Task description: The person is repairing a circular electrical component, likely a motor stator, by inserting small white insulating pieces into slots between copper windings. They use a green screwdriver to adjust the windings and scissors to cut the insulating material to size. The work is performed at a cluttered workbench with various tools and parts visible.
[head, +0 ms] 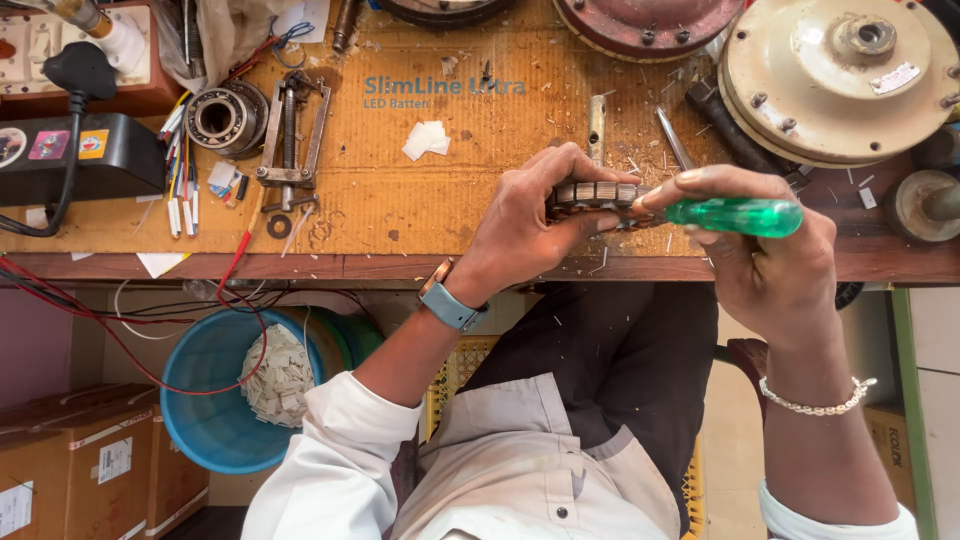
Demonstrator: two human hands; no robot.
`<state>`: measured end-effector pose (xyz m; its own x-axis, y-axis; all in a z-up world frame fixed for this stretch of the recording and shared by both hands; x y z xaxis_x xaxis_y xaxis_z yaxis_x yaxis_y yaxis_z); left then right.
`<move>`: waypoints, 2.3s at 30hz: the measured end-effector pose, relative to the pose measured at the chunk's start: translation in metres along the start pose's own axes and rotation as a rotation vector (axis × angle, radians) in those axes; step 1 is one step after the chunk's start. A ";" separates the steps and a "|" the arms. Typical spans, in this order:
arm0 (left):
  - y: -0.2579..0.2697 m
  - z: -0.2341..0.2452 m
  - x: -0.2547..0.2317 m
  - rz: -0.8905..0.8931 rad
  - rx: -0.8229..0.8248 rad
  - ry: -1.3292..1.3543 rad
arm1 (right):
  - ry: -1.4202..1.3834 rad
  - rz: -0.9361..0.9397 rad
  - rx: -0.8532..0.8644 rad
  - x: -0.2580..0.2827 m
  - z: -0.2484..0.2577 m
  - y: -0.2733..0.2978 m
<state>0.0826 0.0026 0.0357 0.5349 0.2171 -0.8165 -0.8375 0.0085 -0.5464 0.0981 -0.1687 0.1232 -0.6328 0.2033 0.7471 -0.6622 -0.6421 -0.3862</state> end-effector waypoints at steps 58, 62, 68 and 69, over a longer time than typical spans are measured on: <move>0.005 0.023 -0.036 -0.129 -0.021 -0.391 | -0.404 -0.161 -0.293 0.005 -0.009 0.011; 0.008 0.022 -0.037 -0.142 0.006 -0.385 | -0.349 -0.197 -0.247 0.007 -0.016 0.004; 0.009 0.021 -0.040 -0.147 0.021 -0.411 | -0.078 -0.144 -0.174 0.012 -0.021 -0.002; 0.009 0.021 -0.040 -0.140 0.019 -0.406 | -0.033 -0.122 -0.154 0.015 -0.023 -0.004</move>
<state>0.0513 0.0147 0.0668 0.5596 0.5789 -0.5930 -0.7638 0.0826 -0.6401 0.0820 -0.1464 0.1230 -0.5326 0.2467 0.8096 -0.7883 -0.4929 -0.3683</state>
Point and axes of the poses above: each hand's wrist, its own y-axis away from the middle knuckle, its own z-axis out of the back of the hand, x = y × z, the point moved 9 cm from there along -y, towards the middle knuckle, and after that the axes turned 10 degrees about -z, right-handed, at the moved point
